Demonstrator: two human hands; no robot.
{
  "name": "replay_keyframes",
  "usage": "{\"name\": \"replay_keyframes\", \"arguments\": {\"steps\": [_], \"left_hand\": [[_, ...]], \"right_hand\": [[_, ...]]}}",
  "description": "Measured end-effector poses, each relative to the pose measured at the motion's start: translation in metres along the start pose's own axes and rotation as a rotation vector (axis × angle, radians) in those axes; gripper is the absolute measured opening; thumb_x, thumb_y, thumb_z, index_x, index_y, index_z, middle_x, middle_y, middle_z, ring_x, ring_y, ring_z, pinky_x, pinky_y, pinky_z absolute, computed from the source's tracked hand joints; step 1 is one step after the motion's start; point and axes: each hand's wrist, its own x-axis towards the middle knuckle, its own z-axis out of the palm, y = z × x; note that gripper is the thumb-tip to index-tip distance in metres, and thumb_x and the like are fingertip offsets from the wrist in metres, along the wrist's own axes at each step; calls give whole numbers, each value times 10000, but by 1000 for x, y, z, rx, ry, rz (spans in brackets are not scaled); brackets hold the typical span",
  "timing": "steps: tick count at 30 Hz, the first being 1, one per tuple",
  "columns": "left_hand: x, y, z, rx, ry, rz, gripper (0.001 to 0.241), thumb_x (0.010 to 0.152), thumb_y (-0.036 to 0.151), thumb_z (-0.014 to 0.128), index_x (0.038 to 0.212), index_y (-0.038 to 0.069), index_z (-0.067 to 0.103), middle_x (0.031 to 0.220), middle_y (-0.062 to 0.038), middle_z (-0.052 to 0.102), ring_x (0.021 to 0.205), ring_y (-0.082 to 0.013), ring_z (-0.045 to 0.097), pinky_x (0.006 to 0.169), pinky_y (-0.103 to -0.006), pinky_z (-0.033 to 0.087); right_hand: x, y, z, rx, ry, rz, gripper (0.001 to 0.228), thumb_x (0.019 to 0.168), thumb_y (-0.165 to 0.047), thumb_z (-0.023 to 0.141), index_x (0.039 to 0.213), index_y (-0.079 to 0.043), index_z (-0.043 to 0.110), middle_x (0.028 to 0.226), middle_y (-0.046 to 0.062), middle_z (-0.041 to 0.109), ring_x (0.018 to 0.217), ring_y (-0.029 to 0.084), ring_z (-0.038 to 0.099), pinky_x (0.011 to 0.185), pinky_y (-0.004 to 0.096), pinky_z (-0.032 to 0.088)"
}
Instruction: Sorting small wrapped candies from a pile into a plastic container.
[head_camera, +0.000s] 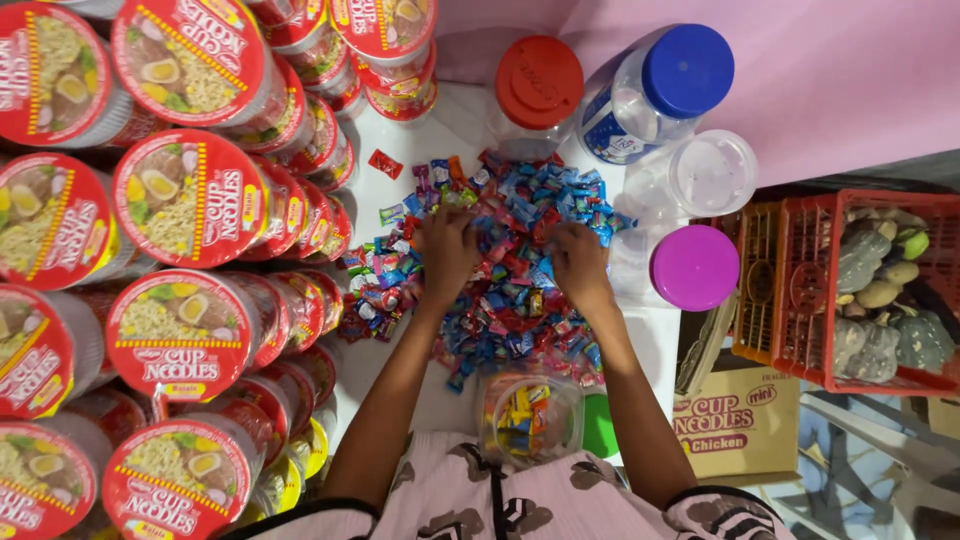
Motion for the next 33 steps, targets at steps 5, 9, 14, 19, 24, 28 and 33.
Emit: {"name": "replay_keyframes", "arguments": {"steps": [5,9,14,19,24,28,33], "left_hand": [[-28,-26,4,-183,100,-52,249,908,160,691,1124,49,746,1135,-157,635,1105,-350,550,949,-483,418],[-50,-27,-11,-616,15,-173,256,984,196,656,1163,25,721,1003,-82,707,964,-219,647,875,-355,493],[-96,-24,-30,-921,-86,-390,318,1004,210,654,1250,12,688,983,0,718,875,-78,620,794,-261,490],[-142,36,-100,-976,-124,-541,358,1003,217,674,1305,27,690,922,7,638,781,-67,533,673,-286,444],[-197,93,-144,-798,-205,-406,300,982,184,669,1250,62,727,952,-15,744,796,-75,590,730,-262,501],[-208,142,-182,-766,-211,-214,321,929,98,657,1238,78,740,1026,-60,737,894,-138,625,842,-285,518],[-225,150,-183,-611,-114,78,297,857,37,692,1149,76,732,1177,-123,686,1097,-280,639,976,-369,478]], "right_hand": [[30,3,33,225,91,-189,334,1014,-131,622,1339,-204,636,1367,115,615,1306,358,561,1122,506,472],[27,-22,36,-213,-3,-239,546,877,-150,689,1411,-244,621,1324,145,575,1269,417,473,1020,580,397],[18,10,46,-255,-72,-206,624,812,-189,746,1417,-216,595,1336,129,553,1284,411,459,996,603,377],[-23,29,26,-102,-69,-400,618,824,-220,753,1409,-115,584,1346,159,551,1246,400,521,1052,505,430],[-111,-1,-27,177,-16,-331,434,940,-166,677,1356,-72,595,1289,188,561,1196,372,552,995,430,482],[-145,-36,-50,162,26,-343,342,956,-114,665,1297,-93,676,1257,163,646,1213,358,601,1022,431,484],[-123,-37,-25,213,-92,-449,349,932,-83,656,1280,-62,665,1253,162,668,1152,357,658,974,403,513]]}}
